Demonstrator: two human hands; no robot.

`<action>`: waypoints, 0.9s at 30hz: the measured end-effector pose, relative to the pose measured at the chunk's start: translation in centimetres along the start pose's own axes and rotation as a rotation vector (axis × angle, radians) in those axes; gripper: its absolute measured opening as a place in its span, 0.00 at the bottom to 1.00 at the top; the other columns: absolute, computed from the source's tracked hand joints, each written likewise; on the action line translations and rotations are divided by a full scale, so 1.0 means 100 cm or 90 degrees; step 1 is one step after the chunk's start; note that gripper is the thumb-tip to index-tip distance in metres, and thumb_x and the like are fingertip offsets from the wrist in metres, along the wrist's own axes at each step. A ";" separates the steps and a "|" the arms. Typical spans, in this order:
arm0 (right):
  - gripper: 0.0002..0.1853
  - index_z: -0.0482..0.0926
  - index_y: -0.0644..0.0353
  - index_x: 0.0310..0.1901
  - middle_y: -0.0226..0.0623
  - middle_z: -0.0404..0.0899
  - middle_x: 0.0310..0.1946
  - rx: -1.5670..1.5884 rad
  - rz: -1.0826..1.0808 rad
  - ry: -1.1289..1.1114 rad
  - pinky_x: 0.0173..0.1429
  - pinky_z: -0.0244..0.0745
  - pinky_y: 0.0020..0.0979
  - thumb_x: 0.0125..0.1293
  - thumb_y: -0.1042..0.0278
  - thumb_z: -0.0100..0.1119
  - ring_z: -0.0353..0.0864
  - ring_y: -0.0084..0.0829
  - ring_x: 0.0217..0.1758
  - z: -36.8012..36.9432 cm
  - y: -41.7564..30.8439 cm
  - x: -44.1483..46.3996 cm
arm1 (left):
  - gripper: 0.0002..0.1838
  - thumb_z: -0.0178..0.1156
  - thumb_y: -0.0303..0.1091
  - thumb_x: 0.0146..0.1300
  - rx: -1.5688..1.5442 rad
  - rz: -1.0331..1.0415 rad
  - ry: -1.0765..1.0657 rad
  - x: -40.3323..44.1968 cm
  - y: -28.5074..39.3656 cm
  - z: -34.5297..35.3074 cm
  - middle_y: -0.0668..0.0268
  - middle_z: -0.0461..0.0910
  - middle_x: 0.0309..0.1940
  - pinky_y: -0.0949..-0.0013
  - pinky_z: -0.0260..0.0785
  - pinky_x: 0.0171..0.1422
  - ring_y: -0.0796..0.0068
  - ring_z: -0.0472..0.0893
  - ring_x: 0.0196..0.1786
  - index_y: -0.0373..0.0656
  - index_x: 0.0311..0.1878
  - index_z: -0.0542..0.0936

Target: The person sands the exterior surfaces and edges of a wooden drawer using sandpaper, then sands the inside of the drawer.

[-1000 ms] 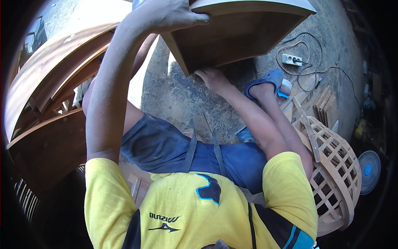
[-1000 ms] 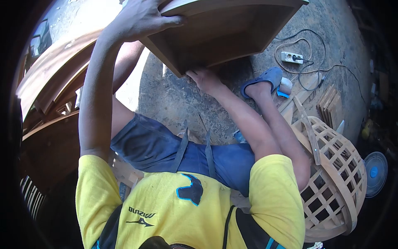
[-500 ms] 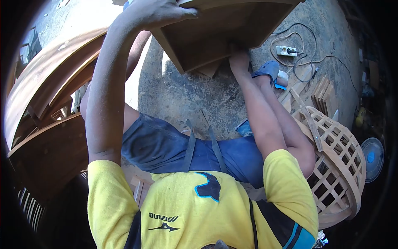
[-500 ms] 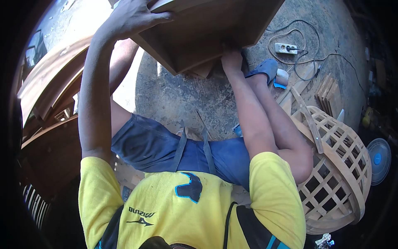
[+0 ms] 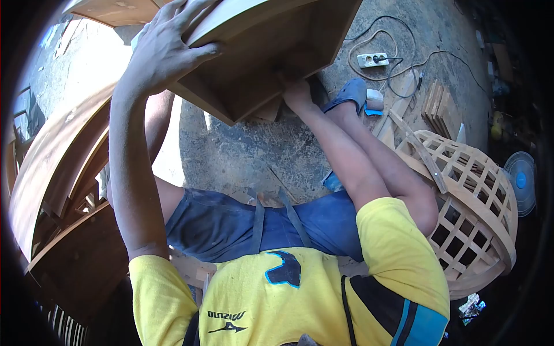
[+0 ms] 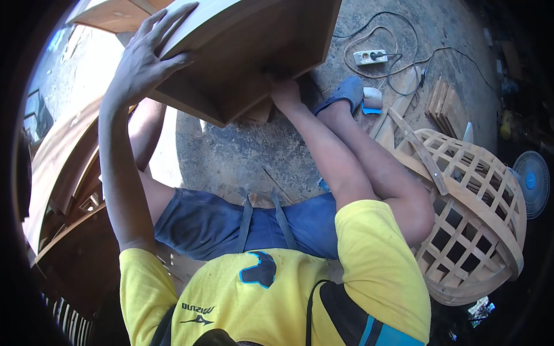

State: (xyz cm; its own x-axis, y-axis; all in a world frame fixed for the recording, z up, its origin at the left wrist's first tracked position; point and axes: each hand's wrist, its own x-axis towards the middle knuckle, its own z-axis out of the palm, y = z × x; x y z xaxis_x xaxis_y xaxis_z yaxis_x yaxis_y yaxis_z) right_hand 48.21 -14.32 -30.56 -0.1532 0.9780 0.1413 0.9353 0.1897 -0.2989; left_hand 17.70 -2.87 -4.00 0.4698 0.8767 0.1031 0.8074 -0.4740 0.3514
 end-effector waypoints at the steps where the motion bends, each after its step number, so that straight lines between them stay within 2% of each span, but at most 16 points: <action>1: 0.18 0.79 0.58 0.62 0.51 0.79 0.64 -0.003 0.004 0.007 0.65 0.80 0.50 0.77 0.67 0.46 0.81 0.52 0.64 -0.005 -0.006 -0.002 | 0.45 0.73 0.62 0.59 0.001 0.008 0.003 0.004 -0.003 -0.003 0.57 0.62 0.81 0.40 0.65 0.82 0.46 0.68 0.79 0.78 0.80 0.67; 3: 0.19 0.78 0.55 0.64 0.52 0.80 0.62 0.137 -0.274 -0.061 0.64 0.81 0.49 0.75 0.72 0.47 0.81 0.52 0.64 -0.003 -0.009 -0.017 | 0.44 0.73 0.64 0.58 -0.041 0.025 -0.006 0.003 -0.004 -0.006 0.58 0.63 0.81 0.39 0.66 0.81 0.46 0.70 0.78 0.77 0.79 0.69; 4: 0.19 0.78 0.55 0.64 0.52 0.80 0.62 0.138 -0.266 -0.064 0.64 0.81 0.49 0.75 0.72 0.47 0.81 0.52 0.64 -0.011 0.011 -0.013 | 0.44 0.73 0.65 0.58 -0.029 0.017 0.010 0.002 -0.005 -0.003 0.58 0.63 0.81 0.38 0.65 0.81 0.47 0.70 0.78 0.77 0.78 0.69; 6: 0.22 0.78 0.50 0.65 0.50 0.80 0.61 0.151 0.121 0.042 0.66 0.81 0.48 0.70 0.76 0.52 0.81 0.52 0.64 -0.019 0.081 0.004 | 0.44 0.73 0.65 0.58 -0.069 0.003 -0.016 0.002 0.000 -0.006 0.58 0.63 0.81 0.38 0.65 0.81 0.46 0.69 0.79 0.77 0.78 0.69; 9: 0.24 0.78 0.48 0.65 0.48 0.81 0.59 0.048 0.120 0.050 0.68 0.80 0.47 0.68 0.76 0.55 0.81 0.50 0.65 -0.036 0.040 -0.001 | 0.44 0.72 0.66 0.58 -0.055 0.013 -0.011 0.002 0.000 -0.006 0.59 0.63 0.81 0.38 0.64 0.81 0.47 0.69 0.79 0.78 0.78 0.69; 10: 0.21 0.78 0.51 0.63 0.47 0.82 0.59 0.007 -0.002 0.073 0.66 0.81 0.47 0.69 0.74 0.53 0.81 0.48 0.65 -0.023 0.019 -0.013 | 0.43 0.72 0.66 0.58 0.003 0.030 0.011 0.003 -0.001 -0.005 0.59 0.63 0.81 0.38 0.64 0.81 0.47 0.69 0.79 0.78 0.78 0.69; 11: 0.21 0.78 0.51 0.63 0.47 0.82 0.59 0.007 -0.001 0.078 0.66 0.81 0.47 0.69 0.74 0.53 0.81 0.48 0.65 -0.029 0.014 -0.014 | 0.43 0.72 0.66 0.58 0.005 0.035 0.013 0.007 0.000 -0.006 0.59 0.63 0.81 0.38 0.64 0.81 0.47 0.69 0.79 0.78 0.78 0.69; 13: 0.20 0.80 0.52 0.61 0.47 0.83 0.58 0.174 -0.233 -0.024 0.64 0.82 0.49 0.70 0.74 0.51 0.82 0.48 0.65 -0.033 0.000 -0.014 | 0.44 0.72 0.65 0.58 -0.043 0.008 -0.004 0.002 0.000 -0.007 0.60 0.63 0.81 0.38 0.63 0.82 0.47 0.69 0.79 0.79 0.78 0.69; 15: 0.20 0.80 0.49 0.63 0.47 0.84 0.58 0.048 -0.027 -0.060 0.60 0.85 0.49 0.73 0.72 0.50 0.85 0.49 0.59 -0.023 0.051 0.008 | 0.44 0.72 0.66 0.58 -0.071 -0.017 -0.017 -0.002 0.008 -0.016 0.58 0.63 0.81 0.39 0.61 0.83 0.46 0.69 0.79 0.80 0.78 0.68; 16: 0.22 0.79 0.44 0.66 0.45 0.83 0.59 -0.015 0.104 -0.086 0.59 0.85 0.49 0.74 0.71 0.49 0.86 0.50 0.57 -0.029 0.064 0.026 | 0.46 0.74 0.58 0.58 -0.054 -0.090 -0.091 0.004 0.037 -0.037 0.50 0.61 0.80 0.40 0.60 0.84 0.42 0.64 0.80 0.72 0.80 0.67; 17: 0.22 0.79 0.44 0.66 0.45 0.83 0.59 -0.009 0.098 -0.088 0.59 0.85 0.49 0.74 0.71 0.49 0.86 0.50 0.57 -0.022 0.065 0.035 | 0.48 0.75 0.51 0.57 -0.040 -0.161 -0.162 0.004 0.065 -0.051 0.41 0.58 0.79 0.42 0.58 0.84 0.37 0.60 0.81 0.65 0.81 0.65; 19: 0.21 0.78 0.48 0.67 0.46 0.84 0.58 -0.097 0.128 -0.058 0.58 0.85 0.50 0.75 0.68 0.49 0.88 0.50 0.54 -0.015 0.064 0.052 | 0.48 0.75 0.51 0.58 -0.016 -0.122 -0.096 -0.009 0.083 -0.054 0.41 0.59 0.79 0.41 0.57 0.84 0.36 0.60 0.81 0.64 0.82 0.65; 21: 0.22 0.78 0.58 0.67 0.49 0.84 0.58 -0.068 0.134 -0.161 0.59 0.84 0.49 0.74 0.67 0.51 0.88 0.49 0.55 0.007 0.019 0.060 | 0.48 0.74 0.52 0.59 -0.007 -0.086 -0.104 -0.007 0.077 -0.053 0.40 0.59 0.78 0.41 0.56 0.84 0.37 0.60 0.80 0.63 0.82 0.64; 23: 0.22 0.78 0.61 0.66 0.50 0.82 0.61 -0.071 0.082 -0.078 0.64 0.82 0.48 0.75 0.65 0.52 0.85 0.48 0.61 0.041 -0.057 0.050 | 0.47 0.73 0.53 0.59 -0.002 -0.061 -0.106 -0.006 0.069 -0.050 0.39 0.60 0.77 0.41 0.55 0.84 0.37 0.60 0.80 0.63 0.82 0.64; 25: 0.22 0.77 0.61 0.66 0.50 0.82 0.62 -0.042 0.027 -0.003 0.66 0.80 0.47 0.75 0.63 0.52 0.83 0.48 0.64 0.060 -0.085 0.038 | 0.48 0.73 0.53 0.59 -0.001 -0.051 -0.114 -0.003 0.050 -0.039 0.38 0.59 0.78 0.41 0.54 0.84 0.36 0.60 0.80 0.63 0.82 0.64; 27: 0.20 0.79 0.62 0.64 0.49 0.81 0.63 0.209 -0.013 -0.055 0.69 0.78 0.46 0.76 0.63 0.52 0.80 0.47 0.68 0.035 -0.087 0.031 | 0.48 0.74 0.53 0.58 -0.005 -0.082 -0.138 -0.006 0.063 -0.048 0.36 0.57 0.79 0.40 0.55 0.84 0.34 0.60 0.80 0.63 0.82 0.64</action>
State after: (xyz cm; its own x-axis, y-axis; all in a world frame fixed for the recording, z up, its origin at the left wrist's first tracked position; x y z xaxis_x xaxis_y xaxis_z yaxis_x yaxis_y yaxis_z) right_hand 38.52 -12.66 -30.85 -0.2107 0.9747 0.0745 0.7808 0.2137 -0.5871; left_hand 20.80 -5.95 2.62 0.4298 0.8913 -0.1443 0.8632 -0.3586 0.3554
